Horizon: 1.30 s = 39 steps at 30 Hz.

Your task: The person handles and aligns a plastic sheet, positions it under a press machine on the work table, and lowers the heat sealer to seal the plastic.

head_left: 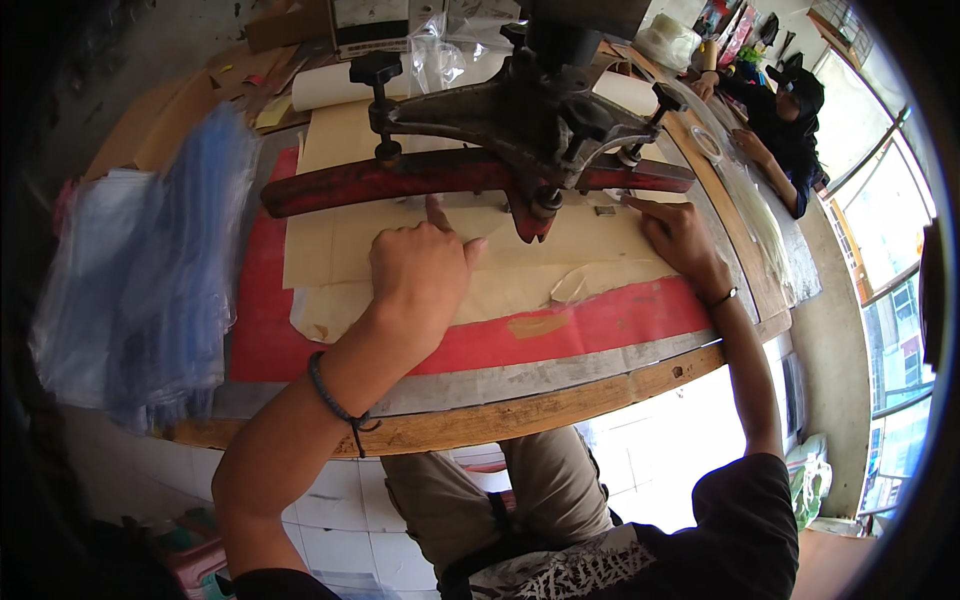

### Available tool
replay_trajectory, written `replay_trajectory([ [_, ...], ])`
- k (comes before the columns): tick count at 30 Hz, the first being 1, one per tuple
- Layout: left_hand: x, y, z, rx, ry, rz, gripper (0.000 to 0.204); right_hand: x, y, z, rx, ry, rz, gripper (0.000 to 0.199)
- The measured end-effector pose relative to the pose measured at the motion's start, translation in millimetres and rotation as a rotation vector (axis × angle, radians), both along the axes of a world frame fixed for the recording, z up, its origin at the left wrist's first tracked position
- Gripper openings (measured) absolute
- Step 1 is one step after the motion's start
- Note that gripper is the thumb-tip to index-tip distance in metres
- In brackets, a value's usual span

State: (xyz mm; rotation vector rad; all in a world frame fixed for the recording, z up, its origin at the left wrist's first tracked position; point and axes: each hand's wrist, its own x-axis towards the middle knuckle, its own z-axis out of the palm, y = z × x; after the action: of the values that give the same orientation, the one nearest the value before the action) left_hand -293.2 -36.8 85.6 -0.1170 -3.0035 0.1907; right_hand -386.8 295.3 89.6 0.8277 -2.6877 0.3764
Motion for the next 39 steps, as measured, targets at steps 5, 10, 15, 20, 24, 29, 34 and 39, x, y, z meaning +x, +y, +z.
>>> replay_trajectory([
  [5, 3.8, 2.1, -8.2, -0.09, 0.131, 0.003, 0.06, -0.4, 0.0, 1.5, -0.002, -0.078, -0.028, 0.036],
  [10, 0.2, 1.4, -7.4, 0.009, 0.025, -0.01, 0.062, -0.4, 0.2, 1.0, -0.017, -0.009, 0.021, 0.036],
  [15, 0.5, 0.0, -3.6, 0.056, -0.035, -0.03, 0.06, -1.1, 0.9, 3.1, -0.015, -0.057, 0.001, 0.037],
  [20, -0.4, -1.0, -1.1, 0.055, -0.075, -0.047, 0.06, -2.1, 2.5, 1.4, -0.025, -0.008, 0.033, 0.036],
  [24, 2.3, -0.6, -7.1, 0.029, 0.041, -0.05, 0.061, -1.9, 2.0, 1.1, -0.025, -0.028, 0.016, 0.035],
  [29, 1.2, 0.0, -5.1, 0.034, 0.015, -0.036, 0.062, -2.3, 1.1, 1.3, -0.033, -0.016, 0.057, 0.034],
  [34, 0.2, -1.3, -4.7, 0.024, 0.022, -0.034, 0.065, -5.0, 2.4, -1.7, -0.058, 0.032, 0.14, 0.034],
  [39, 1.5, -1.2, -1.3, 0.038, 0.001, -0.034, 0.066, -5.2, 4.5, -1.2, -0.055, 0.033, 0.161, 0.033],
])
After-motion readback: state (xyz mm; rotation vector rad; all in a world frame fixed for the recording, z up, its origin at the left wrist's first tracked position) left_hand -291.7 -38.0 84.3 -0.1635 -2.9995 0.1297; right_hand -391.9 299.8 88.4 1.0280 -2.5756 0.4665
